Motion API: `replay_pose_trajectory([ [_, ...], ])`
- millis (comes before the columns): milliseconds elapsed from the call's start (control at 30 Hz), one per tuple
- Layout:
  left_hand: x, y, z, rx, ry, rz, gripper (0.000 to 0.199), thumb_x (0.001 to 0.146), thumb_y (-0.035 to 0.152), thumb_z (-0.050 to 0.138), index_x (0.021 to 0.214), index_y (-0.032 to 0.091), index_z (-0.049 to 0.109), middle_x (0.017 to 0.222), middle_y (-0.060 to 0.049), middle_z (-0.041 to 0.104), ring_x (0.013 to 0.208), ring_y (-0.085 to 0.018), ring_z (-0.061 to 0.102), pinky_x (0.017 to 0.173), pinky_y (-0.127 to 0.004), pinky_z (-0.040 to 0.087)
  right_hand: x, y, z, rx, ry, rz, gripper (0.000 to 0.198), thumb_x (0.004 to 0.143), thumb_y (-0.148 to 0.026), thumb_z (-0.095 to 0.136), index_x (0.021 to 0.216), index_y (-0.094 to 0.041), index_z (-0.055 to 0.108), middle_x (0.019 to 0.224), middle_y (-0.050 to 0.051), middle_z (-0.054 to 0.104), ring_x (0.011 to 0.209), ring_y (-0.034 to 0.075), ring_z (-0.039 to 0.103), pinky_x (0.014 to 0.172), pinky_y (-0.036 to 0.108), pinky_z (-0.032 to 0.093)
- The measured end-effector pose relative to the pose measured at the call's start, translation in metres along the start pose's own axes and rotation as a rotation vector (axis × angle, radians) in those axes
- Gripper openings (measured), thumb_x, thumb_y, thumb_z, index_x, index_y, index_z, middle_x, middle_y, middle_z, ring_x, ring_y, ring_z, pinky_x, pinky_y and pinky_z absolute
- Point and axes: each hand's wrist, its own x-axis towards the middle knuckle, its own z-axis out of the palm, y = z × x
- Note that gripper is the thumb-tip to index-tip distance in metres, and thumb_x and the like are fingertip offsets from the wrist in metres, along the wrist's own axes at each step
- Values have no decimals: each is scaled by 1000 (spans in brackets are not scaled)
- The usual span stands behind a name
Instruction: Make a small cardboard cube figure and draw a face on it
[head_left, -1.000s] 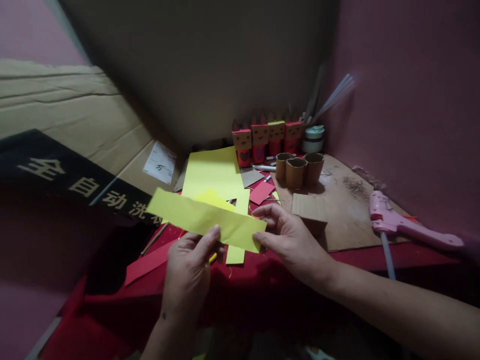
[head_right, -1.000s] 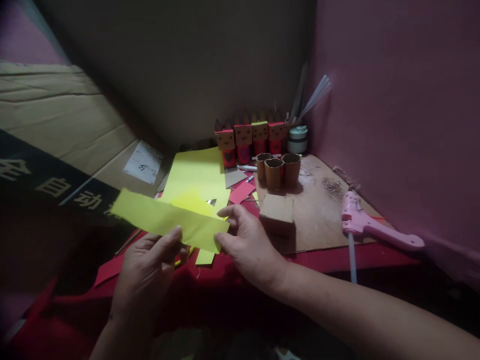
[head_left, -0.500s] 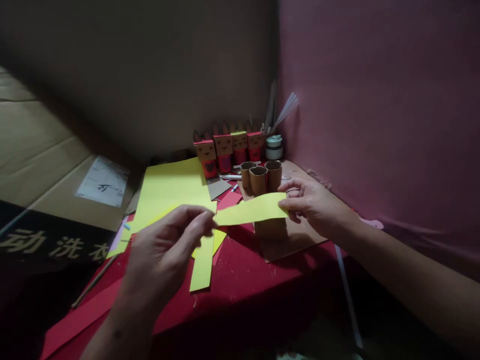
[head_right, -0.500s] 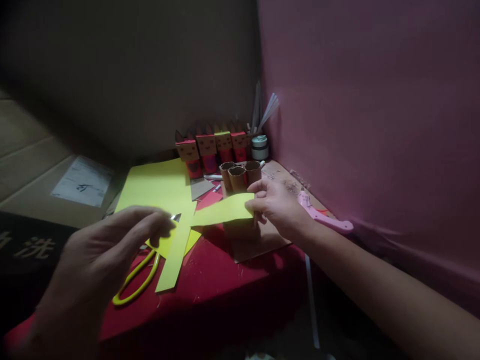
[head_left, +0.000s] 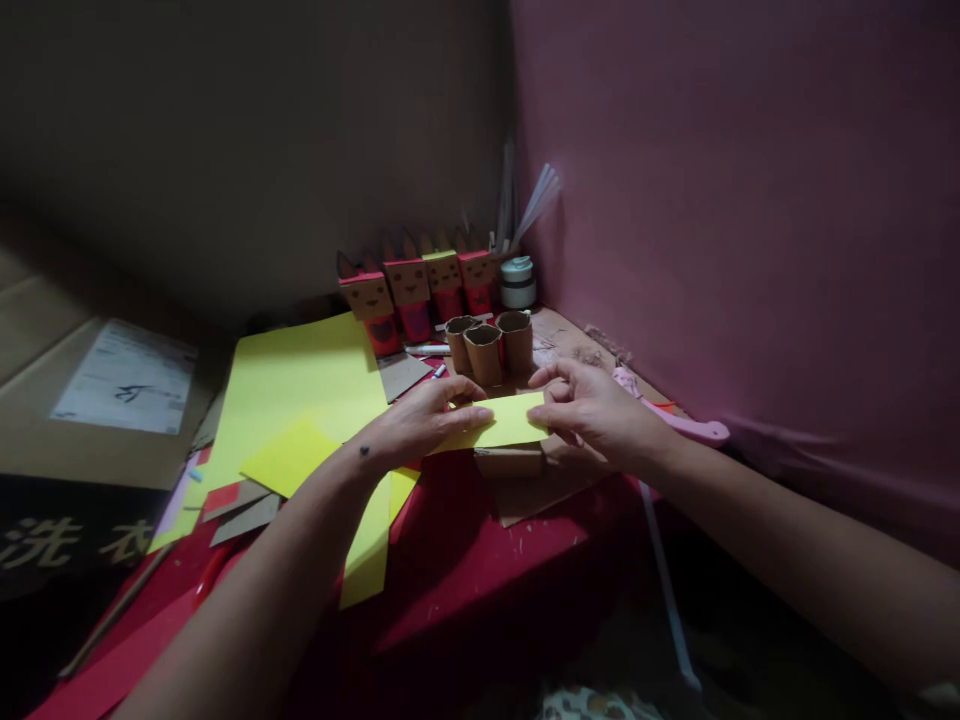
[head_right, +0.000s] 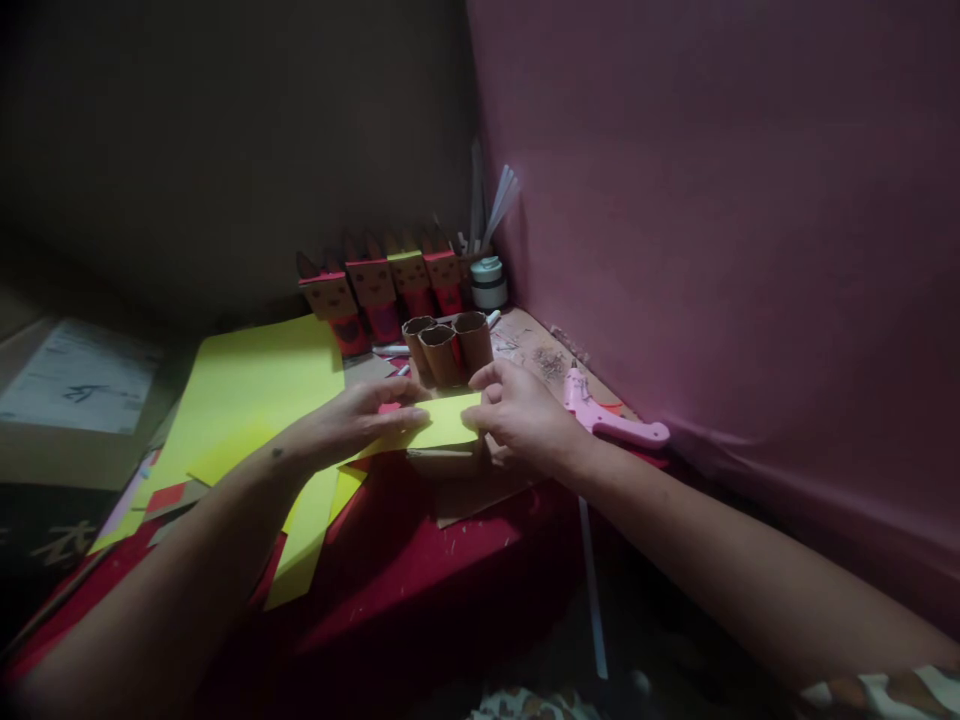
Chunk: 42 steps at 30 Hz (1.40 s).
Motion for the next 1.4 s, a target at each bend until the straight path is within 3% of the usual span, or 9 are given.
replay_pose_trajectory([
  [200,-5,9,-4,-60,100,-18,36,78,49,64,95,17,65,89,-4,62,74,-17,56,61,-29,44,-4,4,-4,25,-41,2,29,76,-9,68,96,-21,50,54,-11,49,37,6,43,35,21,30],
  [433,-13,12,-8,-46,40,-73,36,77,51,66,91,18,71,84,-3,65,73,-18,57,63,-30,43,0,12,-1,179,-120,38,34,76,-10,69,98,-24,47,54,-13,48,35,8,43,37,24,42],
  [533,-12,9,-8,-67,31,-90,35,76,51,67,89,18,73,82,-3,67,73,-18,57,64,-29,43,1,9,0,164,-107,47,32,77,-8,67,97,-23,47,53,-13,49,33,8,42,34,23,39],
  [700,-9,5,-4,-101,76,-101,46,73,50,69,106,18,74,85,-3,67,75,-19,58,64,-29,44,1,9,0,119,-113,48,30,77,-8,66,96,-22,48,52,-13,48,35,7,42,35,20,36],
  [1033,-6,0,1,-133,108,-109,38,70,47,72,94,18,78,76,-3,67,66,-15,56,57,-26,42,1,14,-1,33,-102,-17,22,75,-9,67,92,-18,56,54,-11,44,43,6,40,43,19,30],
  [1400,-7,-1,2,-145,132,-136,41,69,47,75,97,18,81,81,-5,73,70,-17,60,59,-25,46,-4,13,-2,45,-149,3,30,73,-14,71,97,-20,55,57,-10,47,45,7,40,41,19,30],
])
